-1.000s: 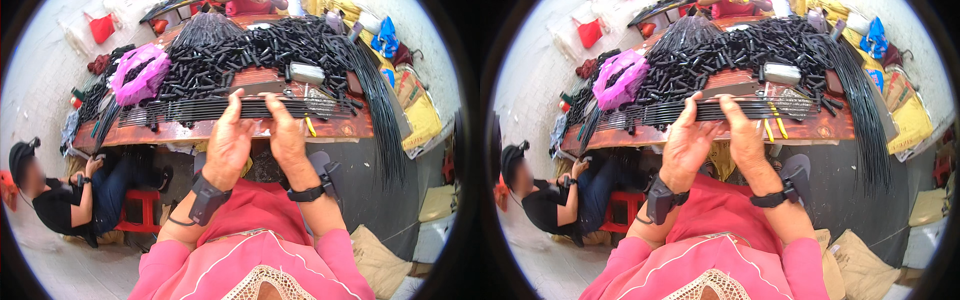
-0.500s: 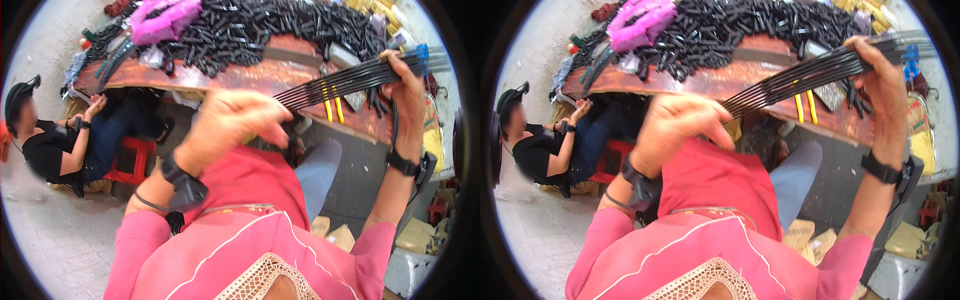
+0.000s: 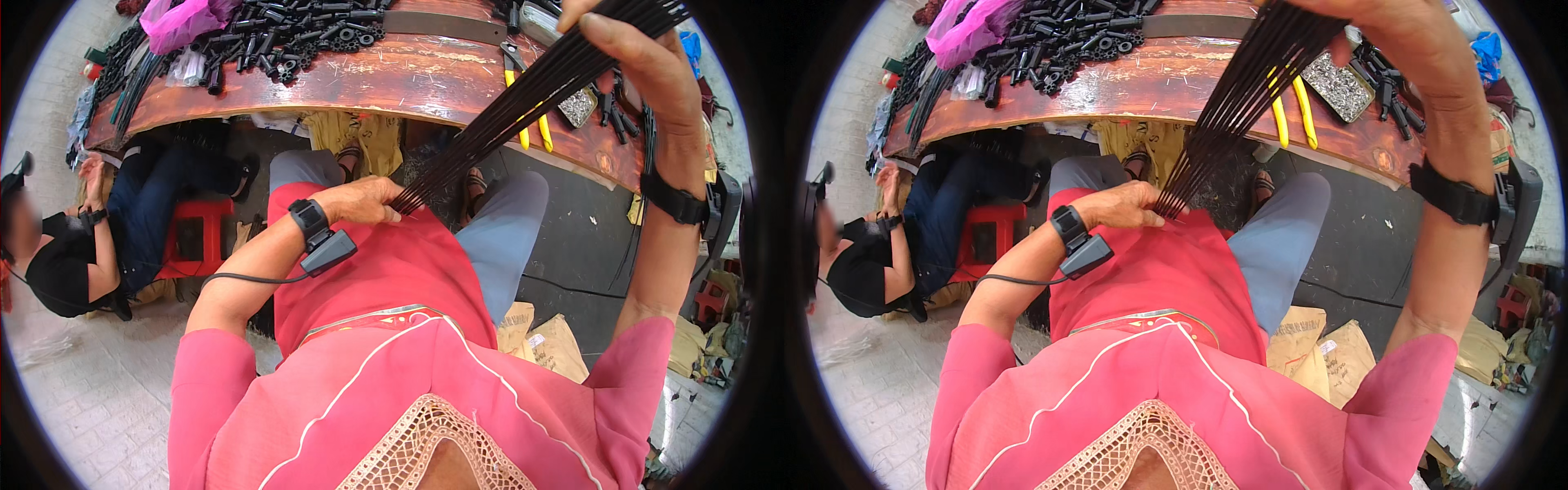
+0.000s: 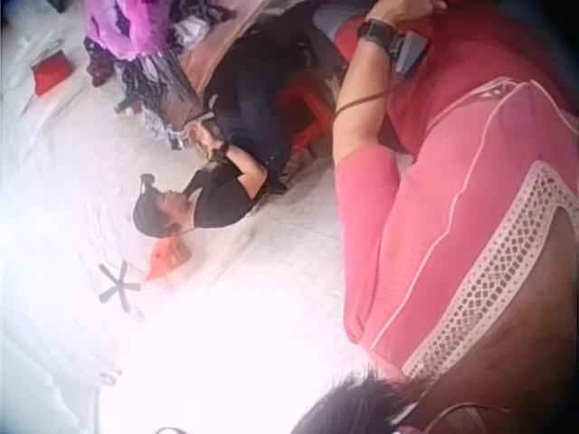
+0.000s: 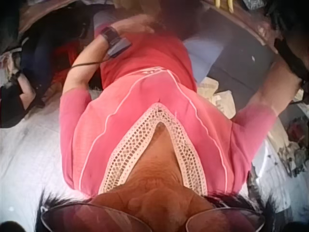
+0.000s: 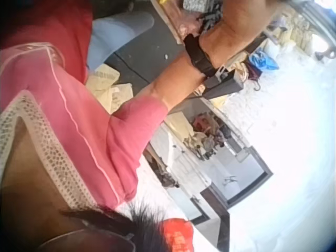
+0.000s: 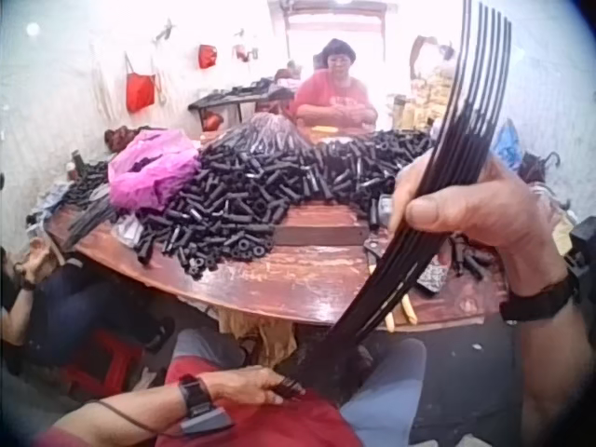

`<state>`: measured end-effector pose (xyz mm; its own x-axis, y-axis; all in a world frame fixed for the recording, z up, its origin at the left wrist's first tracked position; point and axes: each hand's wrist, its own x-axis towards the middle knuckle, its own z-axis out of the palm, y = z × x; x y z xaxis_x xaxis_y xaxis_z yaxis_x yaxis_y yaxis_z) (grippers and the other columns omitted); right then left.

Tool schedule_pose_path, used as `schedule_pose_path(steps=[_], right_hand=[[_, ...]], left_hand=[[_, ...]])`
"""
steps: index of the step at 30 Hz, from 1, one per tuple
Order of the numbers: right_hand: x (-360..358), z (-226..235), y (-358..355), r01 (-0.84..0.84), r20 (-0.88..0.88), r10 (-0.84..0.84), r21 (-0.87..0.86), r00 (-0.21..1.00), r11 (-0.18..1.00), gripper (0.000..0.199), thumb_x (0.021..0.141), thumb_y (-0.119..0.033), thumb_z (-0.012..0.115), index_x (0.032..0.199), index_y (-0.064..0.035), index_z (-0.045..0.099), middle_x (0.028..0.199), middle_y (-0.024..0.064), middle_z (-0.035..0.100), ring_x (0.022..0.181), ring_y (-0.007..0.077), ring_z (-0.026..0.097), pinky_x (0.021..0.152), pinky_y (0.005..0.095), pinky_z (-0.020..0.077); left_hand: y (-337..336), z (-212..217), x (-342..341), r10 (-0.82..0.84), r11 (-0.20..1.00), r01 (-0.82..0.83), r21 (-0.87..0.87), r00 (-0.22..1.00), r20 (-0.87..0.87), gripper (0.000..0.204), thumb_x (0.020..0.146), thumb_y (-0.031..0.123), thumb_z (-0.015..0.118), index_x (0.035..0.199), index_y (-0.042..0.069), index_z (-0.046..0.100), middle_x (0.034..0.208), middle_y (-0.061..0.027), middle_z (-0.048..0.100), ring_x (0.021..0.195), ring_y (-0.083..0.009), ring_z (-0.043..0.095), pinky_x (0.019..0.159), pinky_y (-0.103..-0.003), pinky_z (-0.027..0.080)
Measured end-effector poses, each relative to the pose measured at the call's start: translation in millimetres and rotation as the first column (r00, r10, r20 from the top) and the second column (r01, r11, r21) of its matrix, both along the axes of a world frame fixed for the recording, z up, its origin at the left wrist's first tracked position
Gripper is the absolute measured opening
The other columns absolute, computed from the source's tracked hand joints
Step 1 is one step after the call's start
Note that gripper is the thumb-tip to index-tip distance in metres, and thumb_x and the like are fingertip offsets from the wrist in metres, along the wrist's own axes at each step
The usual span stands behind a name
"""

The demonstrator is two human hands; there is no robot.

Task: Assembling the internal ribs and shaft mechanism of umbrellas at a factory workstation.

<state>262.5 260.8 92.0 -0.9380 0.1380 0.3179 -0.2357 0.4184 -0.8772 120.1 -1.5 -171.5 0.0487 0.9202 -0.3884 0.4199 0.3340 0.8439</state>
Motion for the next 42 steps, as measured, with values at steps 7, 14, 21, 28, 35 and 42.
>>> schedule_pose_path(steps=[7,14,21,28,35,42], right_hand=[[-12,-47,-5,-0.140,0.374,0.153,-0.060,0.915,0.988,0.025,0.081,-0.020,0.074,0.101,-0.0057,0.069,0.080,0.0019,0.067,0.057,0.0074,0.059,0.046,0.0199,0.0455],[-28,-106,-37,-0.273,0.025,0.272,0.102,0.962,0.957,0.025,0.084,-0.027,0.071,0.092,-0.0036,0.067,0.076,0.0018,0.062,0.066,0.0113,0.058,0.058,0.0261,0.0479],[-39,-86,-53,-0.208,0.380,0.299,-0.263,0.875,0.942,0.031,0.080,-0.029,0.074,0.094,-0.0029,0.065,0.073,0.0024,0.059,0.055,0.0120,0.057,0.047,0.0262,0.0490],[-51,-113,-60,-0.297,0.514,0.380,-0.240,0.769,0.924,0.031,0.082,-0.030,0.074,0.098,-0.0046,0.066,0.079,0.0023,0.061,0.064,0.0119,0.059,0.052,0.0264,0.0501],[-64,-124,-68,-0.307,0.509,0.436,-0.321,0.742,0.896,0.029,0.080,-0.028,0.074,0.095,-0.0046,0.068,0.079,0.0021,0.063,0.065,0.0116,0.058,0.054,0.0258,0.0491],[-73,-121,-69,-0.434,0.500,0.504,-0.258,0.705,0.863,0.026,0.084,-0.028,0.072,0.100,-0.0088,0.067,0.084,-0.0007,0.065,0.072,0.0105,0.059,0.057,0.0252,0.0485]], left_hand=[[-8,-90,23,0.010,0.998,-0.006,-0.058,0.997,0.074,0.020,0.090,0.009,0.059,0.107,0.006,0.070,0.092,-0.0066,0.073,0.084,-0.0136,0.067,0.077,-0.031,0.052],[-34,-122,61,0.002,0.998,-0.013,-0.068,0.987,-0.163,0.023,0.083,0.014,0.068,0.105,0.019,0.073,0.099,-0.0072,0.071,0.094,-0.0246,0.067,0.079,-0.036,0.053],[-46,-112,76,-0.212,0.977,0.207,-0.048,0.959,-0.186,0.030,0.082,0.032,0.066,0.109,0.020,0.069,0.106,-0.0116,0.070,0.104,-0.0306,0.064,0.088,-0.047,0.047],[-44,-96,61,-0.128,0.986,0.144,0.084,0.977,-0.170,0.042,0.079,0.032,0.069,0.118,0.016,0.067,0.108,-0.0155,0.068,0.104,-0.0338,0.063,0.089,-0.045,0.048],[-37,96,-46,0.530,0.809,-0.508,0.297,0.848,0.007,0.022,0.086,0.017,0.068,0.100,0.001,0.073,0.090,-0.0072,0.072,0.081,-0.0157,0.068,0.075,-0.030,0.052],[41,225,-44,0.383,0.592,-0.617,0.518,0.782,0.492,0.042,0.099,0.019,0.052,0.134,-0.003,0.050,0.113,-0.0178,0.067,0.106,-0.0218,0.065,0.094,-0.034,0.050]])
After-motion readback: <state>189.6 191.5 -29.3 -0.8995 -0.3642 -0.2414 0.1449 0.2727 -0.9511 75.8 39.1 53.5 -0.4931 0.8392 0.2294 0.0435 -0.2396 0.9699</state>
